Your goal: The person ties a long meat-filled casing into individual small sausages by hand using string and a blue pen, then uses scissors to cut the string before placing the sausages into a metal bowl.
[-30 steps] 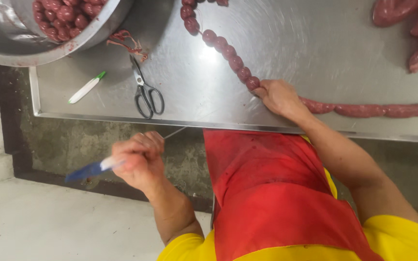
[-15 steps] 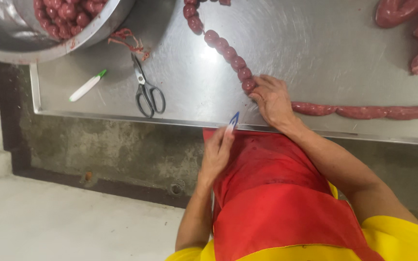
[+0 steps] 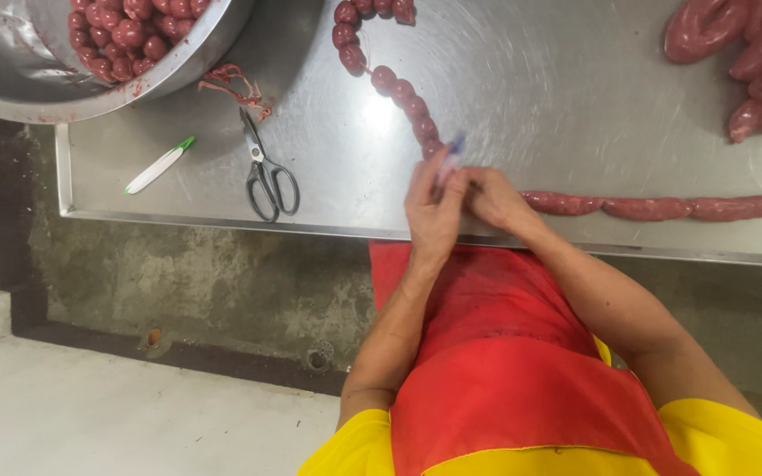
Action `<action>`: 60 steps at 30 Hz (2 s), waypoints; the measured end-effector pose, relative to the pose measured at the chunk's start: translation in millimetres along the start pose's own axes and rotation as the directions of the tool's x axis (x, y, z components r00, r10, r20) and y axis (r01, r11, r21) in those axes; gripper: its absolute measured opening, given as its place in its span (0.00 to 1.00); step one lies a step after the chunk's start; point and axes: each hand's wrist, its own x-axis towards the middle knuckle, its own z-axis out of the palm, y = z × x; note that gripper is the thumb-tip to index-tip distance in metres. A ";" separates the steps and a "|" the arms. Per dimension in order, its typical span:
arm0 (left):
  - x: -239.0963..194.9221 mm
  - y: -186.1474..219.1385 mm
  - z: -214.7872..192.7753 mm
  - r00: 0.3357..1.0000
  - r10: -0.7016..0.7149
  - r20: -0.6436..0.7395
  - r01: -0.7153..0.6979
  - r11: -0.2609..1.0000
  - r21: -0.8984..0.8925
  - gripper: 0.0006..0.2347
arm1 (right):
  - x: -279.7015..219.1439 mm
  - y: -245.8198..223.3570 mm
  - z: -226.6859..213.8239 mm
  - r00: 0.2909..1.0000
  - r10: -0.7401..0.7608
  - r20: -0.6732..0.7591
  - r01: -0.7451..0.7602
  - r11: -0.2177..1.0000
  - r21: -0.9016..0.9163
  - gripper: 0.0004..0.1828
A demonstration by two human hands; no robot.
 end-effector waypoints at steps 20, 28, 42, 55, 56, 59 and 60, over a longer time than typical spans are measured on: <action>-3.3 89.9 -228.1 0.953 -0.020 -0.303 -0.193 0.731 -0.654 0.17 | -7.8 -39.5 -27.0 0.974 -0.216 -0.074 0.135 0.806 -0.576 0.15; -52.3 31.3 -170.8 0.780 -0.626 0.016 0.625 0.776 -0.084 0.11 | 14.3 29.7 -23.5 0.966 0.216 0.141 -0.245 0.597 0.764 0.10; 30.6 50.8 -36.8 0.980 -0.170 0.105 0.001 0.531 0.847 0.13 | -34.1 -70.8 -14.8 0.594 -0.780 -0.198 0.352 0.473 -0.808 0.09; -7.2 -33.9 0.5 0.952 -0.285 0.112 0.247 0.931 0.267 0.14 | -36.5 -62.7 -30.3 0.788 -0.548 -0.281 0.527 0.836 -0.151 0.03; -4.7 -33.5 2.4 0.916 -0.395 0.074 0.386 0.915 0.114 0.15 | -38.7 -60.9 -31.8 0.783 -0.534 -0.320 0.500 0.846 -0.186 0.03; 8.6 -25.4 -1.8 0.905 -0.425 0.040 0.425 0.890 -0.167 0.15 | -35.3 -48.0 -35.6 0.862 -0.418 -0.287 0.426 0.904 -0.039 0.04; 11.1 -20.6 -4.2 0.937 -0.349 0.016 0.339 0.897 -0.284 0.15 | -34.3 -40.9 -34.7 0.929 -0.319 -0.189 0.347 0.927 0.140 0.06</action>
